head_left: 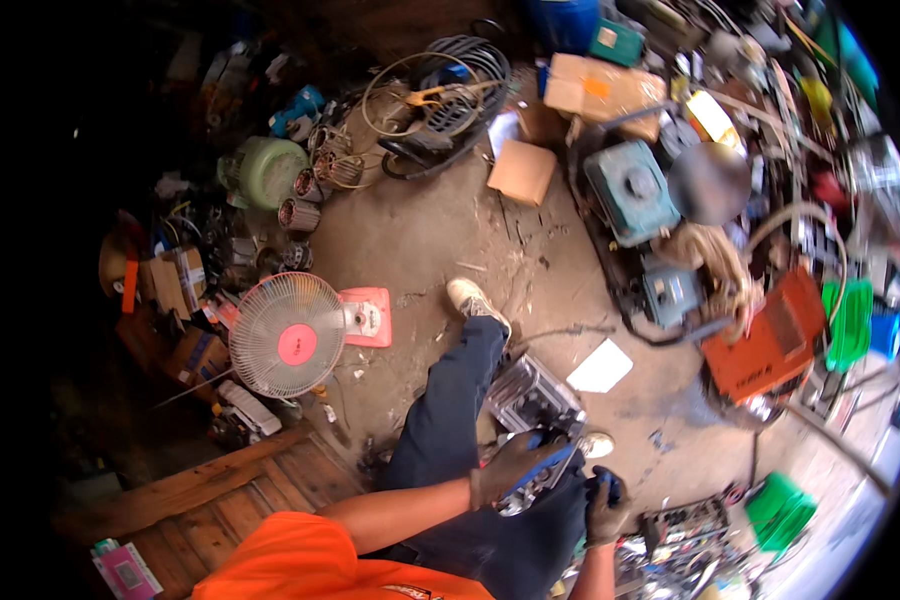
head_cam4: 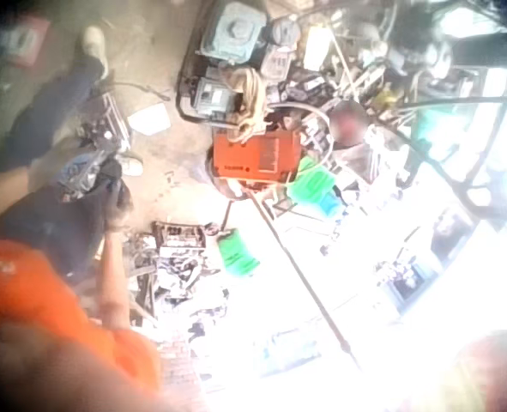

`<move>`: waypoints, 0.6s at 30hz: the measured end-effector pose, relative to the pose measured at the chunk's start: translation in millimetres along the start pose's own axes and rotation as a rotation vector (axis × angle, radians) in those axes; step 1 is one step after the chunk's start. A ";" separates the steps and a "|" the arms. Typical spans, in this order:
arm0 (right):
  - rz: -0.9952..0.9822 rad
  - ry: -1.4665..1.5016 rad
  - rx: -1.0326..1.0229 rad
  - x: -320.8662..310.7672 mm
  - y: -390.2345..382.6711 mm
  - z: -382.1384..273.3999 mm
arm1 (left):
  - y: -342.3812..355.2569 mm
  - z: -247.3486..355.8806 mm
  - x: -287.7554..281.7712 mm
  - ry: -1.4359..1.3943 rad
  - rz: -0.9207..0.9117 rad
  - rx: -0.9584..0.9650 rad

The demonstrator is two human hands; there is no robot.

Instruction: The person sits on the floor in a cluttered workshop and uses a wrench to tighten a bolt on a mechanical part. They manipulate the part and the tool, occasionally standing up to retrieve a different tool or inspect the work from a different angle.

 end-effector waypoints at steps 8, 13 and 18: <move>-0.327 -0.186 0.018 198.4 114.5 -182.3 | -54.9 189.0 -160.8 -0.166 0.235 0.215; -0.524 -0.156 -0.112 332.3 139.6 -311.3 | -134.4 296.3 -279.3 -0.305 0.314 0.407; -0.656 -0.232 -0.100 380.7 161.1 -399.8 | -218.4 335.1 -354.2 -0.551 0.600 0.430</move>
Point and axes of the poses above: each hand's wrist, its own y-axis towards the middle knuckle, its own x-axis out of the palm, z = x × y, the point moved 10 cm from there along y, towards the middle knuckle, and after that the axes turned 2 degrees about y, right-handed, at the moved point
